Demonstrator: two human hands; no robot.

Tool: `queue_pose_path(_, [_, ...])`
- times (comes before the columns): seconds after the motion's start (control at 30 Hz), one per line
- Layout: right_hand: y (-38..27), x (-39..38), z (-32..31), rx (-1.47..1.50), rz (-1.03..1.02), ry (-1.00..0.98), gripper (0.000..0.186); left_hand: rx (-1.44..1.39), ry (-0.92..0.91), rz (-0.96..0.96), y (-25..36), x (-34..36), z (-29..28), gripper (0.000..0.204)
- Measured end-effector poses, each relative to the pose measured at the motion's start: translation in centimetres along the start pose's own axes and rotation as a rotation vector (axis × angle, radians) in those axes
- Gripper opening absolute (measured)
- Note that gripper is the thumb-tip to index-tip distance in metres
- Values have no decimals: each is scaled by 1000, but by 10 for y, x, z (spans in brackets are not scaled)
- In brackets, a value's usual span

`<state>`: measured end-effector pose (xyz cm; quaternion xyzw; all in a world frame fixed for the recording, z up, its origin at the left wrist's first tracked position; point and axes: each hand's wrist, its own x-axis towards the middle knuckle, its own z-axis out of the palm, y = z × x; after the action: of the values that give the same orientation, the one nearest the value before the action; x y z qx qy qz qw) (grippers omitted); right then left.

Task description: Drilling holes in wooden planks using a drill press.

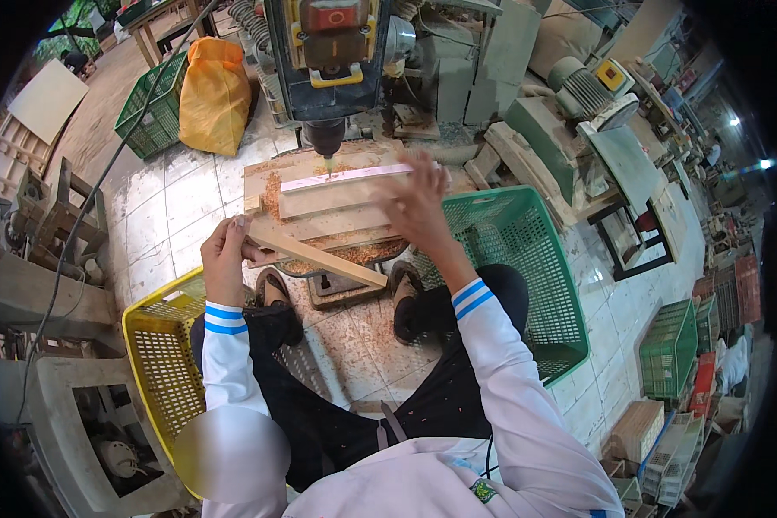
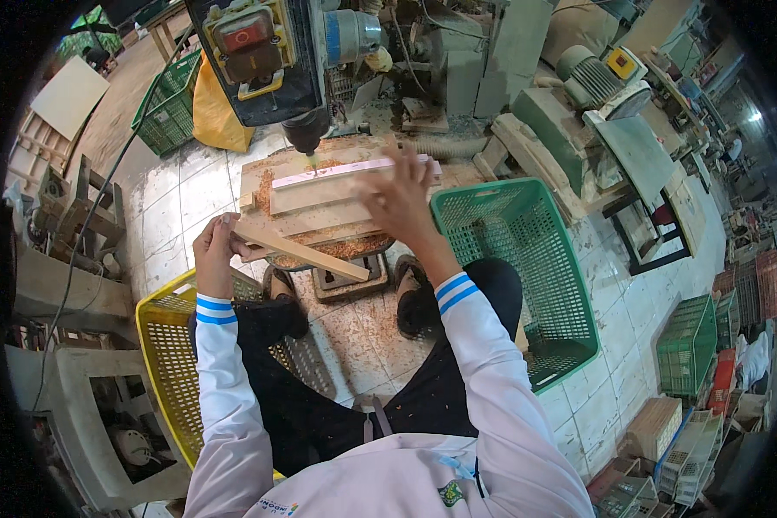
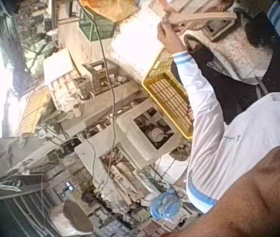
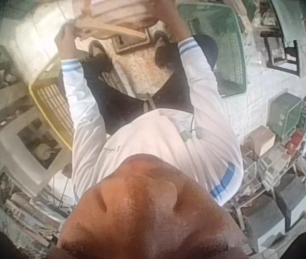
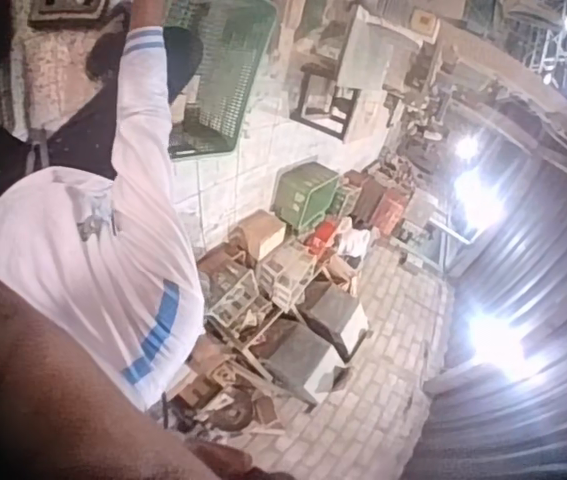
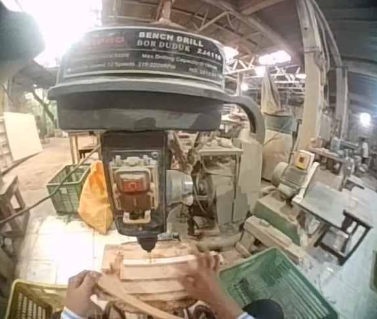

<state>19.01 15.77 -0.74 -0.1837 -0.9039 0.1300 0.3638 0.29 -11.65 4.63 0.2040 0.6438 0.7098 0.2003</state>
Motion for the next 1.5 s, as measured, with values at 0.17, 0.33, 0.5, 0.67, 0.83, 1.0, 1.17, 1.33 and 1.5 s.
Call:
queue_pose_path(0.17, [43,-1,-38,45,318,176,33,-36,29,22,1,-1,-7,31])
queue_pose_path(0.33, [16,-23,-36,-541,151,116,31,-38,13,24,1,0,-3,31])
queue_pose_path(0.5, [-4,-22,-47,-78,28,-446,55,-8,12,11,2,1,-6,30])
queue_pose_path(0.67, [6,-12,-40,0,181,-211,62,-14,19,32,-1,1,-6,31])
queue_pose_path(0.83, [-11,-5,-9,-466,245,-137,57,-12,10,26,-1,2,-6,32])
queue_pose_path(1.0, [-45,2,-15,308,-11,-206,48,3,8,-3,-3,3,-5,32])
queue_pose_path(1.17, [-60,7,-42,697,40,-366,34,-14,57,-57,-5,5,-2,33])
queue_pose_path(1.33, [-55,15,-51,274,-197,-266,25,-92,47,-181,-8,10,18,31])
queue_pose_path(1.5, [-24,26,-48,170,-131,-258,25,-42,-47,-223,-16,22,34,37])
